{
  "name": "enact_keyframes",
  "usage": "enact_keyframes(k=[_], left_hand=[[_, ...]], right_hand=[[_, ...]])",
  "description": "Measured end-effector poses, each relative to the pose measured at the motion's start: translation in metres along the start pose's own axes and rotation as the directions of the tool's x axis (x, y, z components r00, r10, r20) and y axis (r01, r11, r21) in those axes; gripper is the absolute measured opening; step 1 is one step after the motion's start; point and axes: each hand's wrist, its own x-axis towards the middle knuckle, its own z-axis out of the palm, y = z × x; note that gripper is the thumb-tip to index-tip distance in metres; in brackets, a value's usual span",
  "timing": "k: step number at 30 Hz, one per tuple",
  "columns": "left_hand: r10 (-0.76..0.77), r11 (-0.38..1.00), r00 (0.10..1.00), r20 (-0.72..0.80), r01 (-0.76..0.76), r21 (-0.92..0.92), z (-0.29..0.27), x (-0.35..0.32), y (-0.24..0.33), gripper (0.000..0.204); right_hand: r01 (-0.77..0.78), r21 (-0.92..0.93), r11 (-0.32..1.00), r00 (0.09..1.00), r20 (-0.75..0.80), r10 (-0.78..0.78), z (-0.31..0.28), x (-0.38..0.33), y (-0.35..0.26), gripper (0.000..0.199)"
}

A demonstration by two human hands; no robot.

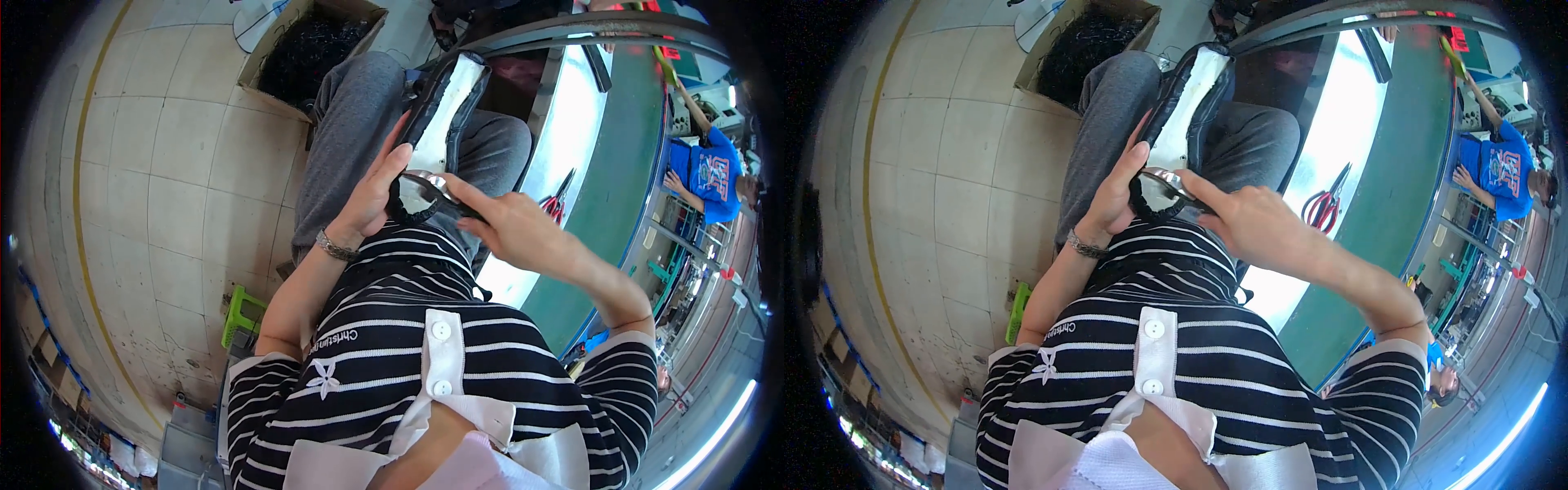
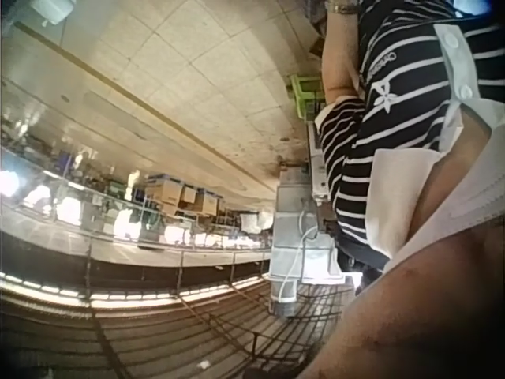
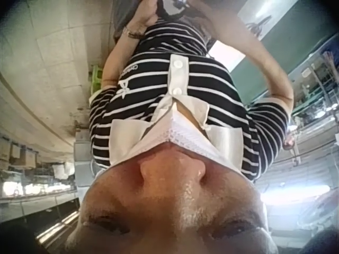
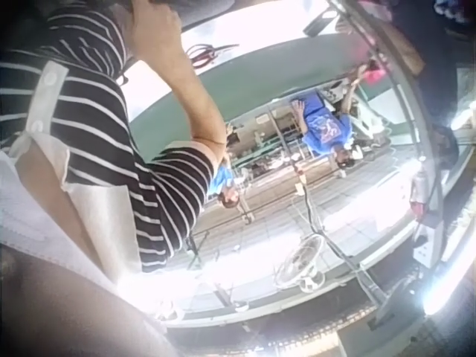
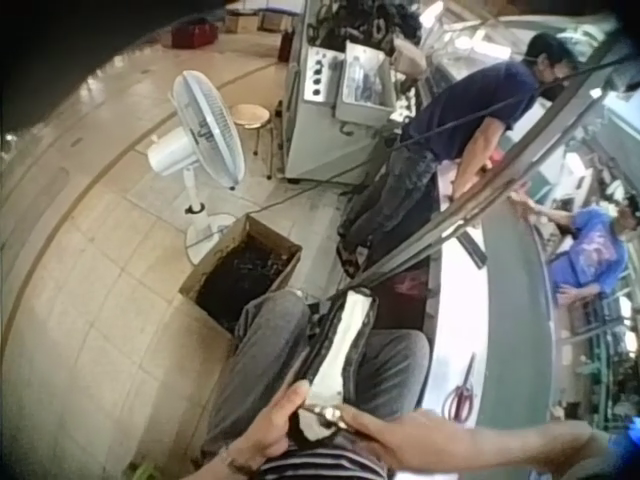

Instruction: Assembling a black boot upper and base on a factory production line.

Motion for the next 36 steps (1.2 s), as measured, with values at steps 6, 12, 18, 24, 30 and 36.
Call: enact_keyframes(k=[6, 12, 18, 24, 30, 36], left_hand=[[0.138, 0.988, 0.987, -0.085, -0.131, 0.078, -0.001, -0.001, -0.015, 0.059], [-0.094, 0.993, 0.995, -0.043, 0.096, 0.065, -0.004, 0.001, 0.007, 0.086], [-0.148, 0.970, 0.984, 0.101, 0.125, 0.208, -0.012, -0.007, 0.005, 0.101], [-0.088, 0.940, 0.968, 0.235, 0.159, -0.301, -0.024, -0.011, 0.002, 0.069], [-0.085, 0.962, 0.971, 0.222, 0.139, -0.237, -0.016, -0.010, 0.005, 0.060], [-0.097, 0.967, 0.982, 0.160, 0.131, -0.218, -0.004, -0.016, 0.010, 0.058]], right_hand=[[0.264, -0.277, 0.924, 0.863, -0.360, -0.354, -0.033, 0.003, -0.033, 0.068], [0.063, -0.533, 0.844, 0.970, -0.164, -0.176, -0.019, 0.034, -0.011, 0.074], [0.168, -0.435, 0.884, 0.897, -0.306, -0.321, 0.008, 0.034, -0.001, 0.068], [0.080, -0.480, 0.874, 0.972, -0.157, -0.176, -0.017, 0.017, 0.001, 0.076], [0.163, -0.759, 0.631, 0.851, -0.216, -0.479, -0.011, 0.016, 0.008, 0.083], [0.266, -0.629, 0.731, 0.934, -0.019, -0.356, -0.021, 0.020, 0.005, 0.073]])
